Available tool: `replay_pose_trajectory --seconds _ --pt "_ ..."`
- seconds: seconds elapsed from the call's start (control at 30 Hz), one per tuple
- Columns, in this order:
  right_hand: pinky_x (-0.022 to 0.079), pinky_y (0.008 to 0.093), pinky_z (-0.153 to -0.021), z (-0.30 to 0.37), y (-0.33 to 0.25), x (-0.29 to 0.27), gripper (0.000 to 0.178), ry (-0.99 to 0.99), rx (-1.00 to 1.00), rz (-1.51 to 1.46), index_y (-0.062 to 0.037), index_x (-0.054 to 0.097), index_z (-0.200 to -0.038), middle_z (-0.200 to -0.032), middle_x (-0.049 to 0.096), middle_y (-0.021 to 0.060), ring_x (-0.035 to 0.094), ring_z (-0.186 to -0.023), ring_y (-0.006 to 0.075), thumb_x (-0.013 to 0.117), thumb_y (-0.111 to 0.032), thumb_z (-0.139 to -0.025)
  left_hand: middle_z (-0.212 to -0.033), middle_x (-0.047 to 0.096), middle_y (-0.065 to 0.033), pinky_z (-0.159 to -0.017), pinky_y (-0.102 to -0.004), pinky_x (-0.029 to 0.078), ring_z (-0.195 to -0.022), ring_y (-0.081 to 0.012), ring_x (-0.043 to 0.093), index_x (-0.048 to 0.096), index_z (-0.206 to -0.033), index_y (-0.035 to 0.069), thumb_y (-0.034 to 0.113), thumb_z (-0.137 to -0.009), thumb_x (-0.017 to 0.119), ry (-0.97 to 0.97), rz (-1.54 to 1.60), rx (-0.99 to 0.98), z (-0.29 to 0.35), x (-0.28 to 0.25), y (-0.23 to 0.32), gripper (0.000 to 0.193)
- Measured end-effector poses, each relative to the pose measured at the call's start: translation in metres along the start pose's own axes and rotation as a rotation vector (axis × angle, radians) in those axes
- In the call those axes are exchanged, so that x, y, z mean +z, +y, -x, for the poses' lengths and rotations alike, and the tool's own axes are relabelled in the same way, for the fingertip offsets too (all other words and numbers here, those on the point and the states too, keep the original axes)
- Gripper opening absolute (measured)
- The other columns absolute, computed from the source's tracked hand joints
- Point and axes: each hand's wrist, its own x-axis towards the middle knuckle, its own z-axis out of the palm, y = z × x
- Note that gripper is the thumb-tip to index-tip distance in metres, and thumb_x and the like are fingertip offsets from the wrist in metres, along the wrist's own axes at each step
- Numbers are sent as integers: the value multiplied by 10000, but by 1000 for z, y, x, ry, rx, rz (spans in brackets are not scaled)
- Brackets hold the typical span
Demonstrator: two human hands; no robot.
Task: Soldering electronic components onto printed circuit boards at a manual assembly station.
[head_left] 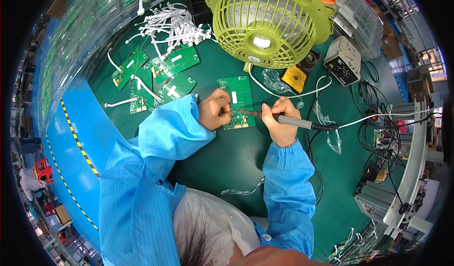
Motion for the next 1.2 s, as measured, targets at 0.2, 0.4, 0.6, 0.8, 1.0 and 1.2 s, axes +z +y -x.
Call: replay_pose_trajectory --seconds 0.2,0.4,0.6,0.8,1.0,1.2 --pt "359 292 -786 0 0 1 286 -20 -24 0 -96 381 -578 -480 414 -3 337 -481 119 622 55 -610 -908 503 -43 -473 -188 343 -468 -92 401 526 -622 24 -25 -634 597 -21 33 -37 -3 -3 -2 87" --pt "361 267 -643 1 -1 3 285 -36 -15 -13 -86 377 -579 -498 414 4 326 -507 128 615 69 -605 -880 503 -29 -468 -191 338 -487 -91 402 521 -612 25 -30 -616 598 2 31 -9 -3 0 -5 95" --pt "317 248 -530 2 0 5 281 -53 -48 -18 -76 381 -577 -517 413 11 327 -518 131 615 77 -602 -857 504 -20 -465 -192 336 -491 -94 399 516 -605 27 -35 -597 597 20 -20 28 -3 1 -5 103" --pt "316 240 -519 2 0 6 280 -52 -76 -11 -74 386 -576 -531 413 13 330 -522 130 620 78 -601 -856 505 -19 -463 -194 334 -490 -95 399 514 -602 31 -36 -591 599 35 -69 90 -3 1 -3 109" --pt "309 235 -498 3 1 6 280 -62 -75 -12 -70 390 -576 -549 418 18 332 -523 129 625 80 -597 -855 508 -18 -461 -198 335 -490 -98 401 512 -596 33 -37 -583 602 46 -89 92 -2 2 -2 115" --pt "315 240 -496 3 1 8 279 -65 -78 13 -69 392 -576 -546 422 20 338 -524 128 626 82 -593 -856 509 -18 -461 -200 336 -494 -103 404 512 -592 32 -38 -579 600 56 -97 96 -3 3 -3 113"
